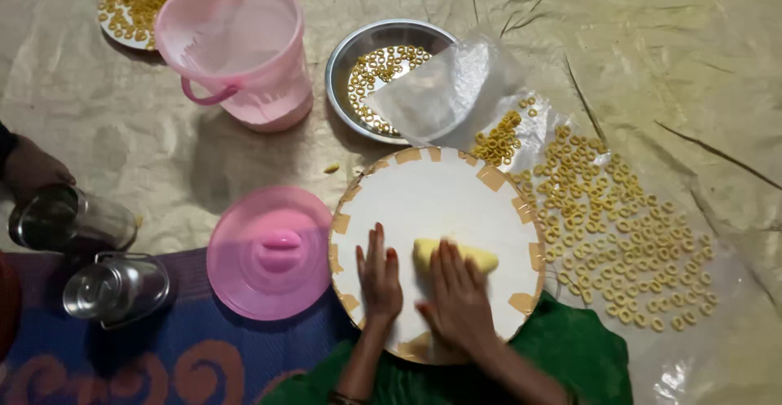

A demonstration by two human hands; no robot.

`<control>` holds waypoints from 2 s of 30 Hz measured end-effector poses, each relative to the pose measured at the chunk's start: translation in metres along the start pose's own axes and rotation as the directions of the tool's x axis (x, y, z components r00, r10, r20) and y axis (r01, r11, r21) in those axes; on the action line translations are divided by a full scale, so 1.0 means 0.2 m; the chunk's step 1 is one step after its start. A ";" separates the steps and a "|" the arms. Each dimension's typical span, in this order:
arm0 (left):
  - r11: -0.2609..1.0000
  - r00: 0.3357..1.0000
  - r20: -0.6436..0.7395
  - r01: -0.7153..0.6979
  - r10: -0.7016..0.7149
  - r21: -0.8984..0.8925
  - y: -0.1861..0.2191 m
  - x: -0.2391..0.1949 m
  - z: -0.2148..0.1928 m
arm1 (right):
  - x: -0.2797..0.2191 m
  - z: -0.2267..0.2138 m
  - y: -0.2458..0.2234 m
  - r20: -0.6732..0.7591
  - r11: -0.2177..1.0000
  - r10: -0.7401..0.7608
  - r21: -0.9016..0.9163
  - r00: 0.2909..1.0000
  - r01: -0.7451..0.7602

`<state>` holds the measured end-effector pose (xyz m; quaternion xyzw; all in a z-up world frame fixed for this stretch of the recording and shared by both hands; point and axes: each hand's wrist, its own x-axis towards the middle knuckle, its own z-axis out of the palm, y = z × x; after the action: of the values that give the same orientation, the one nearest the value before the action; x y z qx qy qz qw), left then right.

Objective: The person rolls yellow dough into thin ropes on a white board, then shapes them into small rings by hand. The finished rings are placed on a plastic sheet to dry.

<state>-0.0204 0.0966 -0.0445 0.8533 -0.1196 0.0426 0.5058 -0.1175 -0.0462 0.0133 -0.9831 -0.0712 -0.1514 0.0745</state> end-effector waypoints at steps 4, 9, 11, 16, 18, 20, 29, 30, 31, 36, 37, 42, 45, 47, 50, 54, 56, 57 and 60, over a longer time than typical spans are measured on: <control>0.998 0.999 0.035 -0.040 0.041 -0.046 0.05 -0.04 -0.03 | 0.50 0.24 0.28 0.058 0.970 0.168 -0.190 0.984 -0.154; 0.996 0.998 -0.015 -0.069 0.068 -0.060 0.11 -0.04 -0.05 | 0.96 0.34 0.50 -0.025 0.961 0.258 -0.096 0.966 -0.259; 0.994 0.998 -0.025 -0.067 0.065 -0.085 0.12 -0.01 -0.05 | 0.98 0.31 0.47 -0.015 0.961 0.236 -0.142 0.972 -0.236; 0.989 0.998 -0.064 -0.013 0.004 -0.147 0.16 -0.02 -0.05 | 0.50 0.13 0.18 0.179 0.974 0.208 -0.123 0.962 -0.188; 0.974 0.997 -0.063 0.034 -0.050 -0.223 0.18 -0.02 -0.04 | 0.28 0.02 0.09 0.075 0.991 0.092 -0.102 0.993 -0.084; 0.926 0.995 -0.081 0.023 -0.058 -0.376 0.19 -0.01 -0.03 | 0.09 -0.07 0.00 0.046 0.995 0.024 -0.097 0.999 -0.019; 0.716 0.984 -0.170 -0.081 -0.053 -0.694 0.12 0.11 0.05 | 0.14 0.00 -0.02 0.057 0.985 -0.055 -0.161 0.997 0.064; 0.626 0.984 -0.150 -0.060 -0.093 -0.778 0.11 0.13 0.05 | 0.22 0.04 0.03 0.079 0.977 -0.054 -0.200 0.995 0.069; 0.681 0.984 -0.159 -0.062 -0.082 -0.730 0.11 0.14 0.04 | 0.32 0.07 0.09 0.017 0.974 -0.069 -0.214 0.997 0.071; 0.782 0.981 -0.186 -0.075 -0.053 -0.619 0.11 0.19 0.02 | 0.75 0.20 0.34 0.038 0.981 0.137 -0.142 0.990 -0.131; 0.781 0.981 -0.188 -0.079 -0.050 -0.620 0.12 0.19 0.02 | 0.80 0.21 0.36 -0.024 0.978 0.146 -0.150 0.989 -0.148; 0.798 0.976 -0.205 -0.063 -0.077 -0.599 0.14 0.19 0.01 | 0.75 0.22 0.28 -0.045 0.950 0.186 -0.247 0.982 -0.191; 0.789 0.967 -0.230 -0.059 -0.106 -0.612 0.16 0.20 0.02 | 0.50 0.17 0.14 -0.042 0.980 0.106 -0.163 0.993 -0.112; 0.812 0.968 -0.232 -0.061 -0.092 -0.580 0.16 0.18 0.02 | 0.37 0.10 0.12 0.051 0.999 0.047 -0.003 0.998 -0.047; 0.810 0.967 -0.238 -0.071 -0.087 -0.582 0.14 0.19 0.02 | 0.27 -0.02 0.16 0.058 0.820 0.221 0.530 0.974 -0.217; 0.753 0.969 -0.222 -0.067 -0.107 -0.655 0.14 0.20 0.03 | 0.23 -0.04 0.25 -0.189 0.906 0.311 0.354 0.932 -0.231; 0.758 0.970 -0.224 -0.076 -0.095 -0.648 0.14 0.20 0.04 | 0.26 0.05 0.28 -0.183 0.968 0.187 0.203 0.965 -0.149; 0.761 0.970 -0.226 -0.079 -0.091 -0.644 0.14 0.19 0.04 | 0.29 0.10 0.30 -0.170 0.987 0.124 0.127 0.978 -0.103; 0.765 0.974 -0.218 -0.090 -0.067 -0.637 0.13 0.19 0.03 | 0.49 0.24 0.47 0.235 0.855 0.405 0.243 0.884 -0.457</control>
<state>0.0095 0.0734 -0.0171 0.6169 -0.0733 0.0996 0.7773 0.0037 -0.1188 -0.0137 -0.9613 0.1238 -0.0317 0.2442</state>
